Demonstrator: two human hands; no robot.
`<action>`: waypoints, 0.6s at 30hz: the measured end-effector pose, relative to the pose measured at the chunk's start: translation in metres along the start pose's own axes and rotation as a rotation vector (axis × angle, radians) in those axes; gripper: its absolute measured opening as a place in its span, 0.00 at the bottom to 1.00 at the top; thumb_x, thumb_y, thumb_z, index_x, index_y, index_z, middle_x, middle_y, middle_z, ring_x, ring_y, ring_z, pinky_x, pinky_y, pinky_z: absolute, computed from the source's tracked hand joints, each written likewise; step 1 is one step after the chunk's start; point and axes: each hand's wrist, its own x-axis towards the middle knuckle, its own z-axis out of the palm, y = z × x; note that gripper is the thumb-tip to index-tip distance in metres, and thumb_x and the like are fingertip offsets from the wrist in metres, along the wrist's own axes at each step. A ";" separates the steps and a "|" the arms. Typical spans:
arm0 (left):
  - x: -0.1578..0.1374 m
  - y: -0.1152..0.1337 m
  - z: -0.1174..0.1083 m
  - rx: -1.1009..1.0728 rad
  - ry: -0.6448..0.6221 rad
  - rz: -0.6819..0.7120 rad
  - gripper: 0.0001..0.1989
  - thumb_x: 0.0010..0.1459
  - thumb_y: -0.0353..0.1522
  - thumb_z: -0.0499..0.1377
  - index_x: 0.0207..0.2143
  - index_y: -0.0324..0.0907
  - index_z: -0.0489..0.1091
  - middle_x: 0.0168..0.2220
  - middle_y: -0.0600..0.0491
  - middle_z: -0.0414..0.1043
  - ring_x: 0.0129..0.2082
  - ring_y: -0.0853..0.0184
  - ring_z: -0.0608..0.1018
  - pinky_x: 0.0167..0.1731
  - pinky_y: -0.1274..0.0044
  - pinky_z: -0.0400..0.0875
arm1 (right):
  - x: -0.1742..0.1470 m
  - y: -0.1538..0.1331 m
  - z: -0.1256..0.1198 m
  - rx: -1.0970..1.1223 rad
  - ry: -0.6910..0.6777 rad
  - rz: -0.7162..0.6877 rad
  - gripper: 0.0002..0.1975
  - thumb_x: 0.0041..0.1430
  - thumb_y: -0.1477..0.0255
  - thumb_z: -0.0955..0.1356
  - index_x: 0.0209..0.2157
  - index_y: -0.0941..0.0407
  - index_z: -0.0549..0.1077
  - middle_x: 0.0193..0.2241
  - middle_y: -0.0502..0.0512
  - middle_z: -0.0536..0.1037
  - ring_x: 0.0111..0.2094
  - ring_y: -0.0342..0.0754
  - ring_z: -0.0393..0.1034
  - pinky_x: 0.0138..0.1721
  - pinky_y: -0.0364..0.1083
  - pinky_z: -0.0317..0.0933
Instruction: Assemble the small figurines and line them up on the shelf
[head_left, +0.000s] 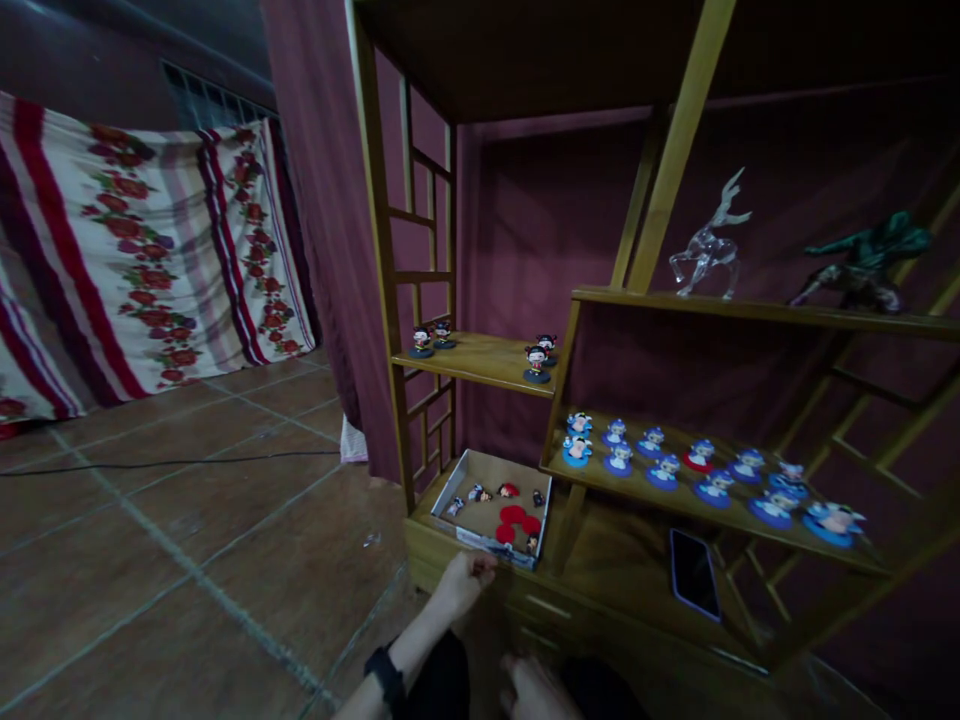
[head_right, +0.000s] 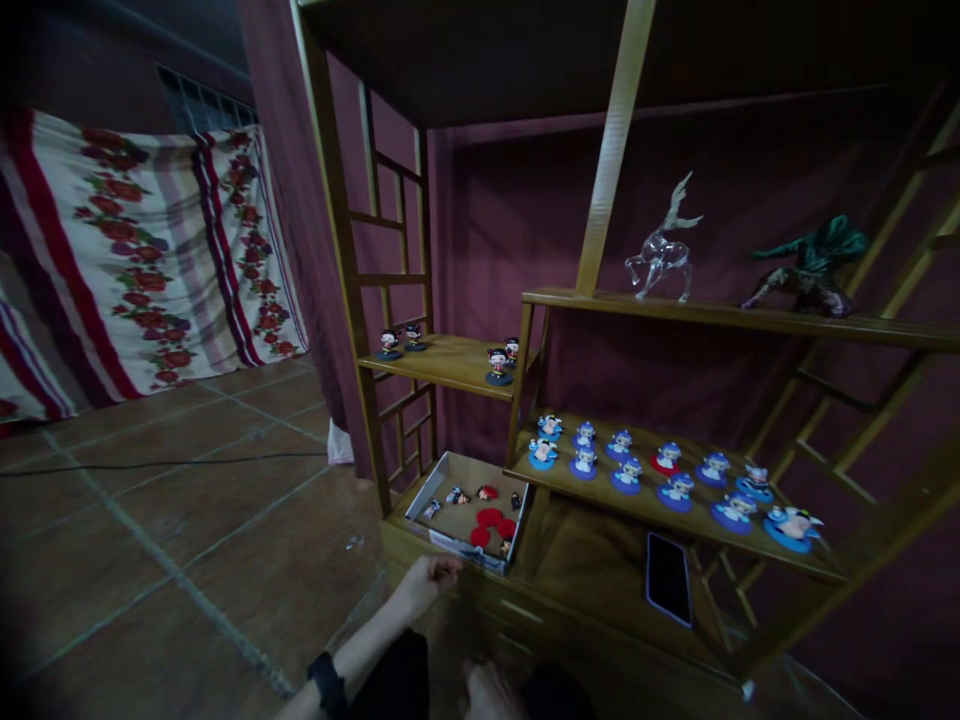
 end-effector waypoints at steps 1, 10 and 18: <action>0.001 -0.001 0.002 0.030 0.006 -0.020 0.10 0.44 0.28 0.54 0.30 0.36 0.72 0.25 0.53 0.71 0.26 0.69 0.71 0.28 0.78 0.64 | -0.002 0.001 0.000 0.013 0.022 -0.013 0.23 0.51 0.76 0.61 0.50 0.55 0.64 0.51 0.59 0.67 0.54 0.51 0.58 0.55 0.47 0.48; 0.033 0.004 -0.035 0.313 0.090 0.010 0.14 0.52 0.29 0.50 0.40 0.38 0.71 0.32 0.50 0.74 0.33 0.67 0.74 0.33 0.78 0.65 | 0.001 -0.002 -0.012 0.022 -0.040 -0.009 0.21 0.52 0.74 0.61 0.50 0.55 0.64 0.52 0.59 0.66 0.55 0.51 0.57 0.54 0.48 0.49; 0.044 0.027 -0.028 0.594 0.019 0.023 0.14 0.54 0.32 0.51 0.43 0.44 0.69 0.40 0.48 0.73 0.41 0.65 0.73 0.39 0.77 0.64 | 0.009 -0.005 -0.036 0.083 0.012 -0.059 0.18 0.52 0.73 0.60 0.46 0.53 0.66 0.45 0.56 0.72 0.49 0.48 0.63 0.48 0.45 0.54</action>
